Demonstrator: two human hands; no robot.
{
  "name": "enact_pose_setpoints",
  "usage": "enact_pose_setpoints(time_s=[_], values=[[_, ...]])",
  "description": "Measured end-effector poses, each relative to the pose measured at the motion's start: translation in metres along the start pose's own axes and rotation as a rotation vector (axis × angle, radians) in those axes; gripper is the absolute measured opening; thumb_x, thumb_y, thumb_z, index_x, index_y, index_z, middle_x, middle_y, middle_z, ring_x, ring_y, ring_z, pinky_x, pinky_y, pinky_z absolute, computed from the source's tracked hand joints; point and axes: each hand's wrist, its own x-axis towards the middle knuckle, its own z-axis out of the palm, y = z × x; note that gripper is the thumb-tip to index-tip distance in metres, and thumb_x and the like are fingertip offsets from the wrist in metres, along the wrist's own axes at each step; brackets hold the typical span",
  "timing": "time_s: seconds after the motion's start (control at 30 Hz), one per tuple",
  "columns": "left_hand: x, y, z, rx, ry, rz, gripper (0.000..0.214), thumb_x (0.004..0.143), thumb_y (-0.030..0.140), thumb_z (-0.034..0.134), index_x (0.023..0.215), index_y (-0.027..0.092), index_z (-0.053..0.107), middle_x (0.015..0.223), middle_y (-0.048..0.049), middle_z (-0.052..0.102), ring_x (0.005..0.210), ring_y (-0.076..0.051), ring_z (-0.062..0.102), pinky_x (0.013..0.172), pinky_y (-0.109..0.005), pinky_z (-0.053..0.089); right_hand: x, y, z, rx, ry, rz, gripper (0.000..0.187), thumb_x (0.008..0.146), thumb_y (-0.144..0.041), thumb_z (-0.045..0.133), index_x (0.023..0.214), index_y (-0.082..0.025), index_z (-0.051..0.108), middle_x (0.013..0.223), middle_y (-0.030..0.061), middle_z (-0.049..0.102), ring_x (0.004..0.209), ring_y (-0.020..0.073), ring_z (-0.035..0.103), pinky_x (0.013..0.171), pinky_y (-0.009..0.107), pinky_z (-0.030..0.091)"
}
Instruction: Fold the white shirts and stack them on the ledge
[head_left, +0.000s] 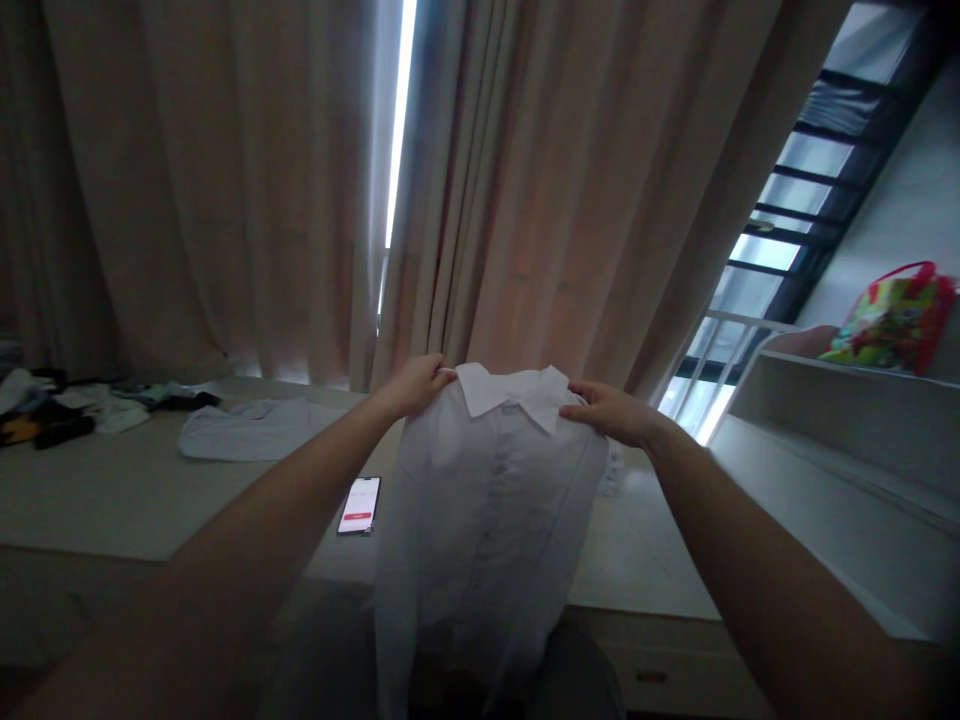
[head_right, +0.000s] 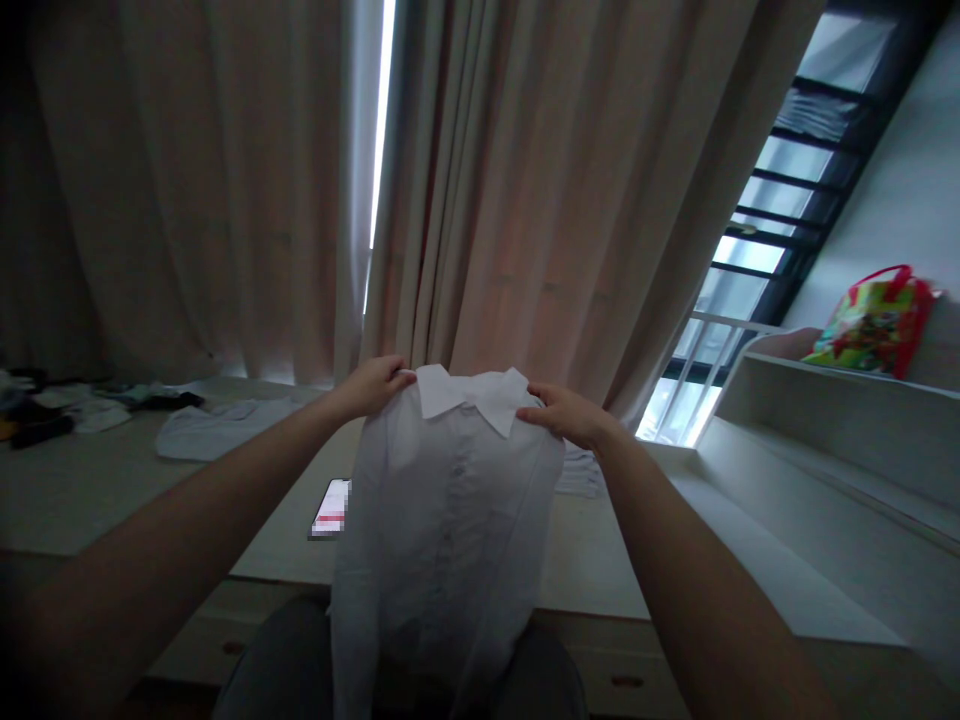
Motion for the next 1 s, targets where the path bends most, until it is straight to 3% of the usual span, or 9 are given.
enact_pose_setpoints(time_s=[0.13,0.3,0.37,0.47,0.6,0.73,0.9,1.0], values=[[-0.007,0.0,0.002,0.276,-0.011,-0.012,0.038,0.084,0.05,0.035,0.093,0.019,0.056,0.087,-0.0091,0.063,0.079,-0.022,0.058,0.064,-0.027,0.036,0.0,0.003,-0.006,-0.209,0.008,-0.012,0.031,0.075,-0.033,0.055,0.103,-0.021,0.062,0.094,0.005,0.066,0.081,0.021,0.061,0.069,0.034,0.049],[-0.01,-0.001,0.0,0.452,-0.14,-0.011,0.048,0.084,0.055,0.029,0.096,0.019,0.058,0.091,-0.0104,0.064,0.087,-0.024,0.058,0.07,-0.03,0.039,0.01,0.015,-0.02,-0.809,0.127,-0.033,0.024,0.079,-0.033,0.05,0.086,-0.017,0.066,0.082,0.0067,0.067,0.073,0.0193,0.059,0.065,0.028,0.043],[-0.009,-0.004,0.001,0.454,-0.198,0.035,0.042,0.083,0.052,0.035,0.091,0.019,0.061,0.091,-0.0093,0.064,0.088,-0.023,0.058,0.071,-0.03,0.039,0.011,0.021,-0.022,-1.006,0.193,-0.015,0.024,0.08,-0.034,0.049,0.081,-0.017,0.066,0.079,0.0084,0.066,0.072,0.0198,0.059,0.065,0.028,0.041],[-0.008,-0.01,0.005,0.437,-0.199,0.043,0.029,0.083,0.037,0.041,0.086,0.02,0.063,0.095,-0.0083,0.063,0.09,-0.021,0.057,0.073,-0.028,0.04,0.01,0.03,-0.022,-1.1,0.257,-0.002,0.023,0.082,-0.028,0.046,0.086,-0.018,0.066,0.085,0.0092,0.066,0.081,0.0196,0.058,0.068,0.026,0.039],[-0.008,-0.018,0.012,0.389,-0.075,-0.085,0.025,0.079,0.021,0.041,0.089,0.019,0.064,0.097,-0.0088,0.061,0.089,-0.019,0.056,0.072,-0.027,0.041,0.01,0.041,-0.022,-1.097,0.302,0.057,0.023,0.081,-0.02,0.043,0.09,-0.017,0.064,0.089,0.0093,0.066,0.084,0.0188,0.058,0.069,0.025,0.038],[-0.007,-0.021,0.016,0.217,-0.009,-0.224,0.025,0.077,0.019,0.04,0.086,0.019,0.063,0.087,-0.0066,0.064,0.083,-0.018,0.057,0.068,-0.027,0.041,0.013,0.048,-0.022,-1.056,0.394,0.074,0.021,0.08,-0.02,0.045,0.085,-0.016,0.065,0.088,0.0112,0.065,0.083,0.0201,0.059,0.07,0.027,0.04],[-0.002,-0.021,0.016,-0.048,0.009,-0.445,0.022,0.076,0.027,0.044,0.079,0.016,0.062,0.077,-0.006,0.064,0.07,-0.016,0.057,0.057,-0.024,0.039,0.017,0.05,-0.018,-0.525,0.522,0.206,0.017,0.079,-0.021,0.044,0.08,-0.017,0.061,0.07,0.0068,0.063,0.058,0.0148,0.057,0.055,0.025,0.043],[-0.001,-0.019,0.009,-0.048,0.042,-0.457,0.029,0.078,0.038,0.043,0.076,0.016,0.062,0.076,-0.0067,0.064,0.068,-0.016,0.057,0.056,-0.025,0.038,0.019,0.049,-0.015,-0.259,0.615,0.185,0.016,0.076,-0.022,0.045,0.081,-0.017,0.059,0.07,0.0057,0.062,0.057,0.0145,0.056,0.05,0.024,0.042]])
